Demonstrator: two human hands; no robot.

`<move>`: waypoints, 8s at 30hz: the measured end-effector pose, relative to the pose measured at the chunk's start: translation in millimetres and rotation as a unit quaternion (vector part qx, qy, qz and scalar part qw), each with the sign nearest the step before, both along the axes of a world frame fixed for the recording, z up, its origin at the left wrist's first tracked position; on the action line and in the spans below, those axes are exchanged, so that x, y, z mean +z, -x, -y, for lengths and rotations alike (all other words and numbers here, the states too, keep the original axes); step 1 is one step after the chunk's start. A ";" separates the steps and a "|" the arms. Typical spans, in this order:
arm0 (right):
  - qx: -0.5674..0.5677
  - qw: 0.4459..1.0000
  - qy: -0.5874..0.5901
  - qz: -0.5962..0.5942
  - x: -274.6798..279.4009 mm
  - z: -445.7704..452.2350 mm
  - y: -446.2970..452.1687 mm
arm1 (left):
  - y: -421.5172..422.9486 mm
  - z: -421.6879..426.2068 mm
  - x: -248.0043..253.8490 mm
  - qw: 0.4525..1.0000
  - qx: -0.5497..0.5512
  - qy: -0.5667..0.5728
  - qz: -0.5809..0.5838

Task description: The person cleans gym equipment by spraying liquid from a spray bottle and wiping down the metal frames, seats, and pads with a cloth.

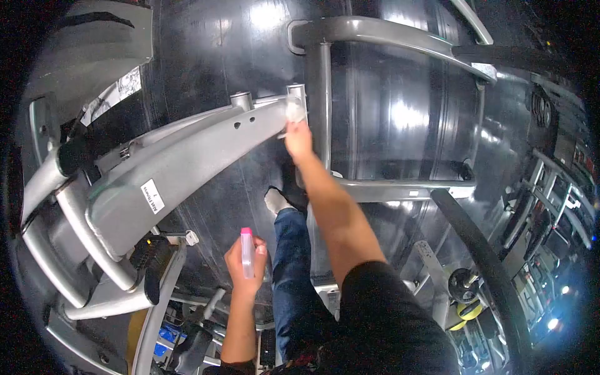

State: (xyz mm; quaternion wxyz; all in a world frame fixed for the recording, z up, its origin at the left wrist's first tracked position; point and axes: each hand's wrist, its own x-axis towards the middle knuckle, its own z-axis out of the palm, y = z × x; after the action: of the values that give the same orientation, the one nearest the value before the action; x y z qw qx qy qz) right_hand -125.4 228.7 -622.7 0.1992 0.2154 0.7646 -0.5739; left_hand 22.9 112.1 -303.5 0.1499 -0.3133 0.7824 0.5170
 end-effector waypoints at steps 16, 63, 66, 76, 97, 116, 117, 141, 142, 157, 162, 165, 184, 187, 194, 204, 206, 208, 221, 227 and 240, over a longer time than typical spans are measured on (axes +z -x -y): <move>0.244 0.942 0.168 -0.155 233.8 82.9 80.5 | -30.0 -15.7 43.1 0.997 -0.071 -0.031 -0.014; 0.292 0.953 0.051 -0.067 464.9 -26.9 -116.5 | -165.5 60.6 229.7 0.971 -0.074 0.054 -0.220; 0.352 0.930 -0.029 -0.099 470.7 -55.5 -139.1 | -167.5 65.8 237.2 0.972 -0.071 0.090 -0.207; 0.421 0.896 -0.093 -0.109 573.5 -68.6 -169.7 | -145.3 84.0 283.2 0.968 -0.052 0.101 -0.223; 0.441 0.870 -0.073 -0.211 615.5 0.9 -174.5 | -183.5 123.5 314.6 0.962 -0.030 0.114 -0.248; 0.368 0.919 -0.054 -0.133 616.3 25.7 -188.8 | -172.1 162.1 331.2 0.931 0.022 0.125 -0.343; 0.382 0.909 -0.059 -0.157 613.5 25.3 -187.5 | -172.5 163.0 331.0 0.930 0.024 0.125 -0.345; 0.455 0.875 -0.060 -0.151 593.2 27.4 -176.0 | -184.6 148.1 318.3 0.952 0.050 0.113 -0.280; 0.460 0.871 -0.063 -0.161 592.7 28.3 -172.8 | -181.7 147.9 318.1 0.952 0.049 0.113 -0.279; 0.518 0.843 -0.063 -0.131 561.2 45.2 -105.7 | -110.4 157.5 297.3 0.969 0.063 0.112 -0.213; 0.505 0.847 -0.032 -0.161 553.6 46.4 -69.4 | -56.4 147.6 342.5 0.958 0.033 0.204 -0.198; 0.511 0.845 -0.018 -0.157 556.1 49.8 -45.4 | -32.1 149.1 343.3 0.957 0.060 0.200 -0.200; 0.528 0.836 0.049 -0.141 550.6 99.0 88.2 | 42.6 134.9 348.4 0.961 0.167 0.183 -0.126; 0.475 0.862 0.071 -0.159 548.8 121.0 114.2 | 47.2 132.9 346.5 0.969 0.153 0.168 -0.098; 0.408 0.839 0.037 -0.358 561.6 243.9 127.9 | 45.0 130.1 344.1 0.969 0.166 0.161 -0.089; 0.538 0.732 0.207 -0.362 523.2 206.8 35.7 | 19.1 128.8 331.8 0.969 0.191 0.140 -0.071; 0.464 0.820 0.156 -0.296 504.8 202.0 28.3 | 13.4 129.9 328.4 0.969 0.189 0.138 -0.072; 0.365 0.915 0.037 -0.167 457.6 210.8 18.0 | 11.5 129.2 328.4 0.970 0.186 0.136 -0.077; 0.110 0.989 -0.051 0.088 448.7 282.5 11.2 | 1.4 142.2 337.6 0.981 0.116 0.130 -0.080; 0.096 0.993 0.024 0.064 446.7 269.9 8.4 | 2.3 151.6 338.5 0.983 0.071 0.138 -0.094; 0.167 0.883 0.404 0.169 538.8 216.9 24.7 | 2.2 159.1 342.8 0.984 0.037 0.137 -0.110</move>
State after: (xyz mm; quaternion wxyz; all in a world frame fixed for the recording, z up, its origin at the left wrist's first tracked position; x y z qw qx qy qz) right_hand -150.1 11.7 -83.9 0.4881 0.0795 0.4456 -0.7462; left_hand 20.7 -47.0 39.2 -0.0006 -0.3003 0.8453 0.4418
